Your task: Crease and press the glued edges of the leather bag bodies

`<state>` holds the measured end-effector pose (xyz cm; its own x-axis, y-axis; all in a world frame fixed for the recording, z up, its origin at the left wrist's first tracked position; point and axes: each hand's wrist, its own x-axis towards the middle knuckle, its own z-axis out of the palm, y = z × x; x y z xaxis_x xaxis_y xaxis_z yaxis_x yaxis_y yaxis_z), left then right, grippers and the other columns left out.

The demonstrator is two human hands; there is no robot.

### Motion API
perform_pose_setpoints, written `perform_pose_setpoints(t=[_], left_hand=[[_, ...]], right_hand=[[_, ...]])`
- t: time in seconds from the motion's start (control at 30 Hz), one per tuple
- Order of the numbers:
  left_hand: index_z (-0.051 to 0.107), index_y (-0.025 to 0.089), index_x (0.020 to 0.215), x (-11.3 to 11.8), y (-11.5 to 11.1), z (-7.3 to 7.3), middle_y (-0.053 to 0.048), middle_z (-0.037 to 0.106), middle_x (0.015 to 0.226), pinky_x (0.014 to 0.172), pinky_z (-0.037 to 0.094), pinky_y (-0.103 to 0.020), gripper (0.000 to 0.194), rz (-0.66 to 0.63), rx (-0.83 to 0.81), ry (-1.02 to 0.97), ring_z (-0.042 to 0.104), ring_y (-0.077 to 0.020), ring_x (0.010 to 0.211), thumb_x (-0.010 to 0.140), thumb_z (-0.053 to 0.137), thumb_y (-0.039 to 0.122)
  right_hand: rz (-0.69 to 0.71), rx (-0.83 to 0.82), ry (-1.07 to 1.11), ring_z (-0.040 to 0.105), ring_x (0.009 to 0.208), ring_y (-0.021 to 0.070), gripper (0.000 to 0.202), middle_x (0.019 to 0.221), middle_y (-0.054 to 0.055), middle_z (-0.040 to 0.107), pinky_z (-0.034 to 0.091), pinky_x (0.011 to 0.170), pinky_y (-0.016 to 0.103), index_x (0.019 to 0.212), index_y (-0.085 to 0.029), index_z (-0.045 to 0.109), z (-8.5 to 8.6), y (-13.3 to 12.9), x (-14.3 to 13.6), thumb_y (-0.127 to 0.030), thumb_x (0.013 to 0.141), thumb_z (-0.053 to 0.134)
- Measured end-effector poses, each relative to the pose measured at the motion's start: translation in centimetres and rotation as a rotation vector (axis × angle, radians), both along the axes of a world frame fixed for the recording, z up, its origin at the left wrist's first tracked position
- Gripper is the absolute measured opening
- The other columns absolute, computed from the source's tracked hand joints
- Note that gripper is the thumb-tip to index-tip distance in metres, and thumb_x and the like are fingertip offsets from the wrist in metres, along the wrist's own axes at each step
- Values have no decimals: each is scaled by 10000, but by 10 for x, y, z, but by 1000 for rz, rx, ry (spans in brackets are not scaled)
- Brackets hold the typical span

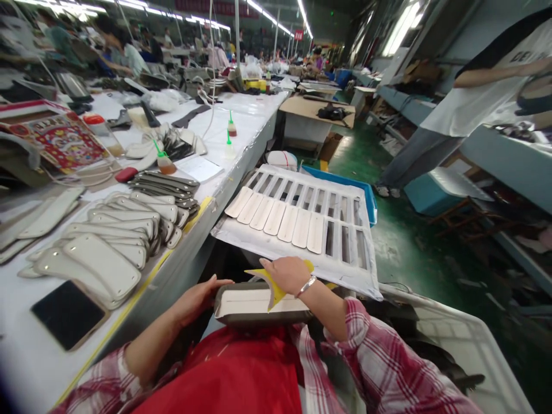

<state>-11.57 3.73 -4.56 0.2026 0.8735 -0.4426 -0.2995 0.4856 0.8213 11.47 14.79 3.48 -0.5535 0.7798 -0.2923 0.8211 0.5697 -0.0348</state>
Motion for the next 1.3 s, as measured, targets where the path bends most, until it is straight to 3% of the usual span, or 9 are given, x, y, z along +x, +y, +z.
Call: perform_pose_setpoints(t=[0.17, 0.43, 0.63, 0.8, 0.9, 0.97, 1.07, 1.17, 1.3], left_hand=[[651, 170, 1020, 6, 10, 6, -79, 666, 951, 607, 397, -250, 444, -51, 6, 211, 569, -203, 824, 756, 528, 506], [651, 166, 1018, 5, 14, 3, -75, 682, 864, 575, 382, -248, 374, -132, -5, 256, 574, -184, 726, 704, 612, 365], [673, 147, 969, 7, 19, 6, -48, 683, 782, 542, 345, -223, 321, -136, 42, 306, 549, -150, 642, 681, 628, 282], [704, 161, 857, -1, 11, 16, -21, 675, 727, 507, 351, -202, 235, -127, 88, 368, 544, -137, 619, 677, 660, 305], [639, 204, 1041, -2, -8, 20, -17, 665, 750, 396, 302, -187, 379, -134, 66, 382, 527, -103, 470, 737, 590, 425], [454, 307, 1250, 5, -22, 21, -29, 654, 895, 371, 325, -180, 515, -123, -9, 272, 572, -113, 466, 778, 507, 505], [267, 406, 1325, 22, -35, 20, -54, 599, 1069, 491, 486, -278, 589, -24, -141, -54, 647, -178, 625, 790, 445, 575], [333, 381, 1288, 39, -38, 19, -62, 550, 1161, 638, 523, -391, 551, 124, -135, -266, 642, -211, 772, 794, 388, 619], [440, 316, 1180, 51, -38, 16, -46, 542, 1154, 679, 519, -400, 506, 266, -56, -355, 599, -221, 895, 812, 306, 636]], right_hand=[[-5, -138, 210, 593, 757, 204, 545, 788, 105, 641, 393, 657, 295, 762, -164, 600, -3, -24, 30, -473, 920, 181], [-165, -321, 444, 550, 738, 168, 469, 781, 61, 617, 399, 706, 292, 743, -171, 588, -10, -66, 55, -448, 912, 248], [-210, -524, 589, 521, 716, 152, 407, 784, 51, 596, 406, 658, 267, 755, -163, 557, -5, -80, 57, -451, 889, 303], [-220, -643, 728, 532, 744, 153, 310, 858, 34, 611, 413, 657, 249, 908, -155, 572, -4, -92, 62, -417, 849, 418], [-202, -594, 736, 531, 729, 154, 322, 824, 22, 617, 401, 643, 239, 886, -155, 600, -7, -103, 66, -418, 853, 416], [-167, -520, 733, 536, 760, 161, 317, 843, 22, 624, 390, 664, 239, 897, -161, 613, -8, -110, 67, -405, 858, 414], [-105, -396, 709, 532, 782, 166, 323, 871, 37, 629, 376, 702, 249, 937, -169, 618, -8, -116, 61, -383, 874, 385], [-41, -309, 641, 518, 742, 165, 333, 827, 54, 621, 365, 675, 255, 894, -162, 616, -9, -120, 50, -387, 876, 371], [33, -235, 643, 495, 681, 134, 282, 766, 25, 594, 334, 618, 235, 832, -162, 587, -15, -123, 38, -351, 880, 382]])
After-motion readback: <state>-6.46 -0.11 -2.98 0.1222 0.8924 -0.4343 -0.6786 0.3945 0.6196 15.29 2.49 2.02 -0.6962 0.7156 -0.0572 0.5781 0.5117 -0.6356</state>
